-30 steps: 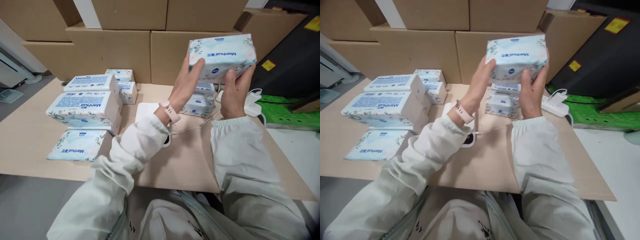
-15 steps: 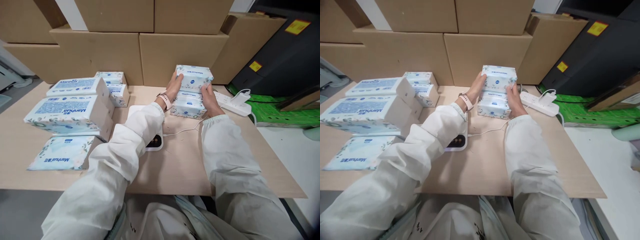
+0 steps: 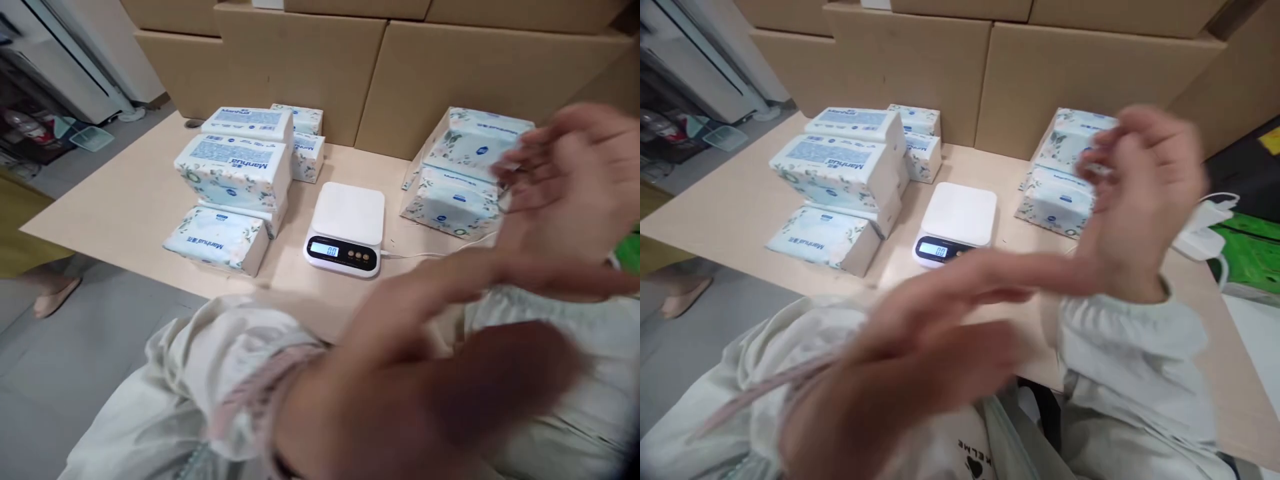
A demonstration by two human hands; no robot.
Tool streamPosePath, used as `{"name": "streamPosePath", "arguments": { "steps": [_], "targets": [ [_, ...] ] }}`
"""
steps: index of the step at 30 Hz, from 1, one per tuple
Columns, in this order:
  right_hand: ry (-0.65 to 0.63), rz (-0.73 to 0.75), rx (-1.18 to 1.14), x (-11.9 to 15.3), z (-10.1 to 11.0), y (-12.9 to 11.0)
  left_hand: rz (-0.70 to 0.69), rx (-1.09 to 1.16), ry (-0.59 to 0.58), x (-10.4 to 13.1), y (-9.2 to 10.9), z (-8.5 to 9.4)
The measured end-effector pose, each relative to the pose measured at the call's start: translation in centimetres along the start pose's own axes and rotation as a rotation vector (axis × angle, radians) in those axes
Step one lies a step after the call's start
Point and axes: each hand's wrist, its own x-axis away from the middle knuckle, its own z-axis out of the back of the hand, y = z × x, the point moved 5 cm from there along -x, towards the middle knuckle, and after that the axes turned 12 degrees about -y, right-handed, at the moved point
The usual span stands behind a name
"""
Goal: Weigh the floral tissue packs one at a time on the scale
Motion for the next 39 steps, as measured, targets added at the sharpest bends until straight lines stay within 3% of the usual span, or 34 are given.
{"name": "streamPosePath", "arguments": {
  "steps": [1, 4, 6, 9, 13, 15, 18, 20, 23, 27, 31, 34, 37, 39],
  "targets": [
    [0.052, 0.052, -0.132, 1.6, -2.1, -1.1, -0.026, 0.031, 0.05, 1.4, -3.1, 2.8],
    [-0.462, -0.193, -0.277, 5.5, -11.1, -1.6, -0.099, 0.14, 0.277, 3.8, -10.1, 12.0],
    [-0.753, -0.344, -0.326, 7.8, -16.0, -1.2, -0.166, 0.207, 0.442, 4.5, -12.1, 16.6],
    [-0.923, -0.435, -0.375, 9.1, -21.2, -0.6, -0.218, 0.223, 0.534, 4.7, -12.8, 19.9],
    [-0.961, -0.465, -0.454, 8.9, -25.1, -1.2, -0.289, 0.245, 0.608, 6.1, -13.4, 20.2],
    [-0.968, -0.397, -0.512, 9.4, -25.1, -2.4, -0.36, 0.287, 0.685, 7.7, -14.1, 18.9],
    [-0.955, -0.362, -0.418, 11.9, -22.6, -3.5, -0.405, 0.343, 0.71, 9.6, -15.3, 15.5],
    [-0.891, -0.33, -0.303, 13.6, -20.0, -3.4, -0.437, 0.356, 0.628, 9.6, -15.0, 13.3],
    [-0.629, -0.219, -0.183, 13.8, -15.8, -2.2, -0.583, 0.256, 0.432, 6.8, -11.7, 11.6],
    [-0.254, -0.185, -0.118, 10.0, -11.4, 1.0, -0.64, 0.072, 0.177, -0.7, -5.7, 12.0],
    [-0.171, -0.258, -0.107, 5.8, -9.7, 3.8, -0.635, 0.011, 0.061, -7.0, -2.3, 12.8],
    [-0.206, -0.287, -0.103, 4.6, -9.5, 5.3, -0.574, -0.002, 0.082, -9.3, -2.7, 13.4],
    [-0.248, -0.249, -0.088, 4.6, -9.9, 6.7, -0.514, -0.009, 0.106, -10.1, -4.6, 13.9],
    [-0.196, -0.212, -0.056, 5.0, -9.7, 7.5, -0.496, -0.023, 0.139, -10.2, -5.9, 14.2]
  ]
}}
